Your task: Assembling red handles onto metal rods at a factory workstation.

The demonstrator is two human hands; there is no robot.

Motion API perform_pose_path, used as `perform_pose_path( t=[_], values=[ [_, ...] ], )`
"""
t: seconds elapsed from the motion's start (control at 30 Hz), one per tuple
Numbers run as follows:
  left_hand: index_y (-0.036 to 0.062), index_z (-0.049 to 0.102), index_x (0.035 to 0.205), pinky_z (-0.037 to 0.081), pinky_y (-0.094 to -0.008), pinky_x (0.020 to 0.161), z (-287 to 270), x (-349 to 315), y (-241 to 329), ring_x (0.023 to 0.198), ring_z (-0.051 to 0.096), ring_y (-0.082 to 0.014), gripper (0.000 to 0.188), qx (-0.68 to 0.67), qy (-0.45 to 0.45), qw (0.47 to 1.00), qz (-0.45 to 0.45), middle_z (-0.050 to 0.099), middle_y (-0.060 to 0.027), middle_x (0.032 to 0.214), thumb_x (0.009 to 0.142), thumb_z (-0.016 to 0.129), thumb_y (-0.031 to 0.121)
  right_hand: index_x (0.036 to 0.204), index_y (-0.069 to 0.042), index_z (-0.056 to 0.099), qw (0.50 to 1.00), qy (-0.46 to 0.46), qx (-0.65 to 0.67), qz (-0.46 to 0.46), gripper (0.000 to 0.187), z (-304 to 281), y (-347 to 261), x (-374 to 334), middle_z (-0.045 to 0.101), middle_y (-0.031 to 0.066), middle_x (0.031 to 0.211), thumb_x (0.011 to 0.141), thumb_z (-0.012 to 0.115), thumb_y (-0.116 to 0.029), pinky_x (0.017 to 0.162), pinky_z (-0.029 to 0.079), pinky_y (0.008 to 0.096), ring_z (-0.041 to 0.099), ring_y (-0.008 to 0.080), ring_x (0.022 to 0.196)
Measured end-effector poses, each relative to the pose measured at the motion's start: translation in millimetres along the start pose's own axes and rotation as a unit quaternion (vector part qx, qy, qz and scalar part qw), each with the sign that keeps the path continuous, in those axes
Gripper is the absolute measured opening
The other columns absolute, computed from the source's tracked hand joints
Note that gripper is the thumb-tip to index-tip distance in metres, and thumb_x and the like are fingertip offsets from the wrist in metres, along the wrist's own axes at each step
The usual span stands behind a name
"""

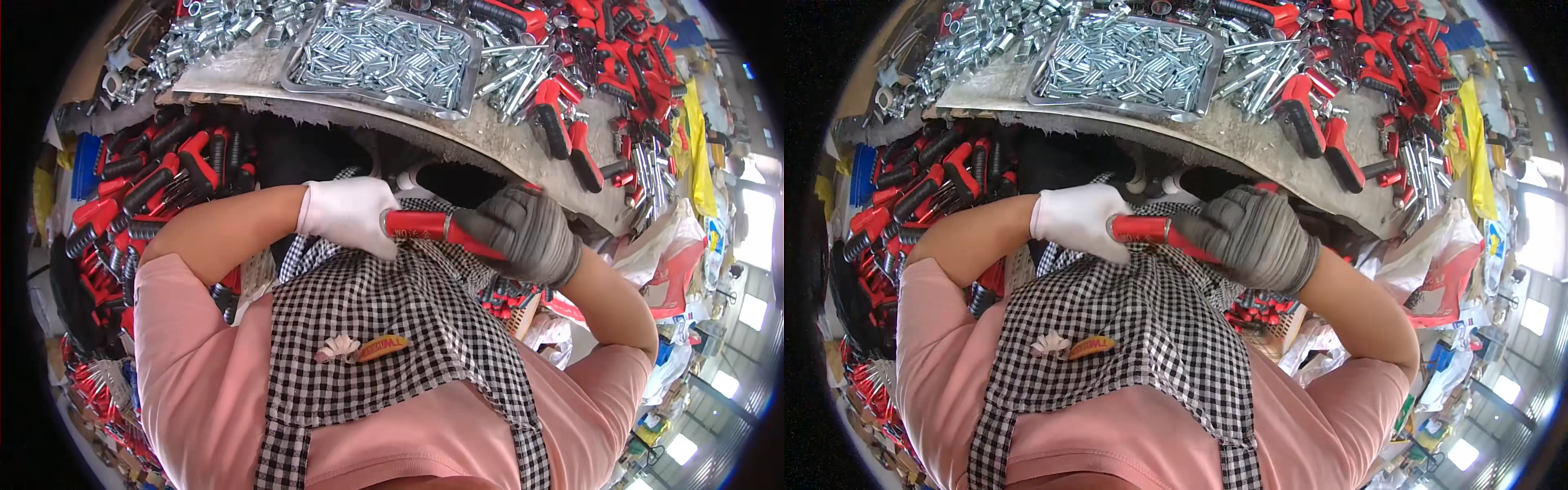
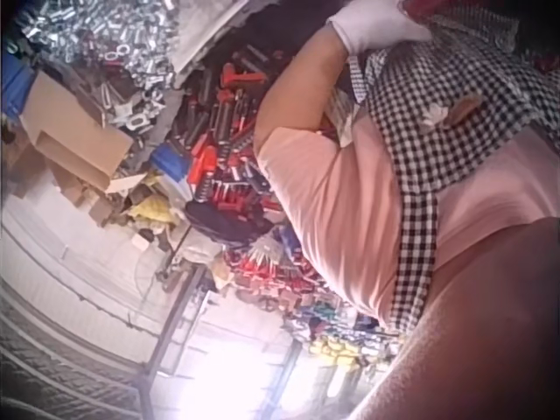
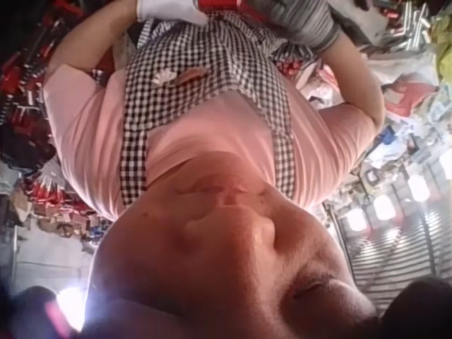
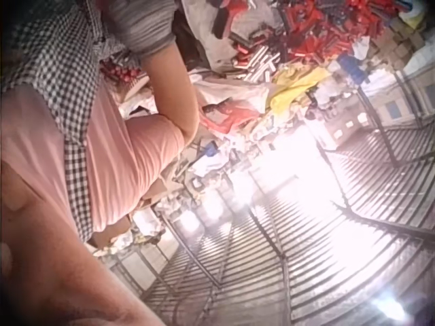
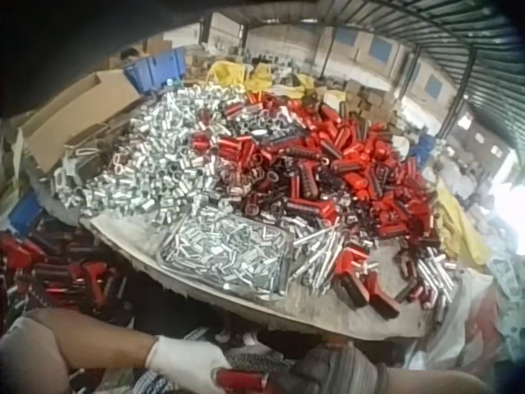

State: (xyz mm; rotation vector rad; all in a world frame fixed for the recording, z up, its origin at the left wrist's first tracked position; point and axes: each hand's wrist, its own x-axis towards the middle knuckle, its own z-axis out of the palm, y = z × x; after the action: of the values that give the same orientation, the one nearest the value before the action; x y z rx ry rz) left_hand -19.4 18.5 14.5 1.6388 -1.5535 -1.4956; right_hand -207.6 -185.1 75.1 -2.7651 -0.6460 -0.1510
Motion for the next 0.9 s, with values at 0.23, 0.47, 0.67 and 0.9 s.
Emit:
perform_pose_path(
  t=[0.23, 0.47, 0.67, 0.9],
  values=[
    [0.0068, 0.067, 0.07, 0.054, -0.048, 0.064, -8, -1, 4, 0.068, 0.068, -0.0389, 0.024, 0.303, 0.184, 0.932, -0.074, 0.067, -0.0186, 0.069, 0.079, 0.06, 0.027, 0.127, -0.007, 0.065, 0.834, -0.047, 0.397, 0.38, 0.053, 20, -6, 2, 0.071, 0.0106, 0.1, 0.079, 0.08, -0.02, 0.076, 0.055, 0.0307, 0.069, 0.019, 0.081],
    [0.0059, 0.068, 0.07, 0.055, -0.0483, 0.066, -24, -10, 9, 0.069, 0.068, -0.04, 0.021, 0.294, 0.151, 0.941, -0.066, 0.067, -0.019, 0.069, 0.077, 0.061, 0.025, 0.129, -0.002, 0.062, 0.86, -0.007, 0.39, 0.328, 0.053, 22, -5, 10, 0.07, 0.004, 0.092, 0.08, 0.078, -0.012, 0.061, 0.053, 0.0277, 0.064, 0.0119, 0.068],
    [0.0046, 0.066, 0.069, 0.053, -0.0454, 0.064, -23, -2, 3, 0.068, 0.065, -0.0411, 0.022, 0.217, 0.105, 0.97, -0.027, 0.064, -0.0205, 0.068, 0.075, 0.063, 0.025, 0.122, -0.01, 0.068, 0.994, 0.074, 0.04, 0.074, 0.054, 18, 2, 8, 0.068, 0.0077, 0.086, 0.07, 0.08, -0.018, 0.06, 0.053, 0.0386, 0.065, 0.0271, 0.069],
    [0.0036, 0.068, 0.071, 0.05, -0.0428, 0.06, -22, 4, -2, 0.064, 0.063, -0.0393, 0.022, 0.12, -0.012, 0.993, 0.007, 0.063, -0.0202, 0.067, 0.073, 0.067, 0.025, 0.116, -0.005, 0.068, 0.986, 0.032, -0.106, -0.122, 0.055, 13, 9, 3, 0.065, 0.0073, 0.089, 0.063, 0.078, -0.015, 0.061, 0.051, 0.0394, 0.064, 0.0251, 0.073]
  ],
)
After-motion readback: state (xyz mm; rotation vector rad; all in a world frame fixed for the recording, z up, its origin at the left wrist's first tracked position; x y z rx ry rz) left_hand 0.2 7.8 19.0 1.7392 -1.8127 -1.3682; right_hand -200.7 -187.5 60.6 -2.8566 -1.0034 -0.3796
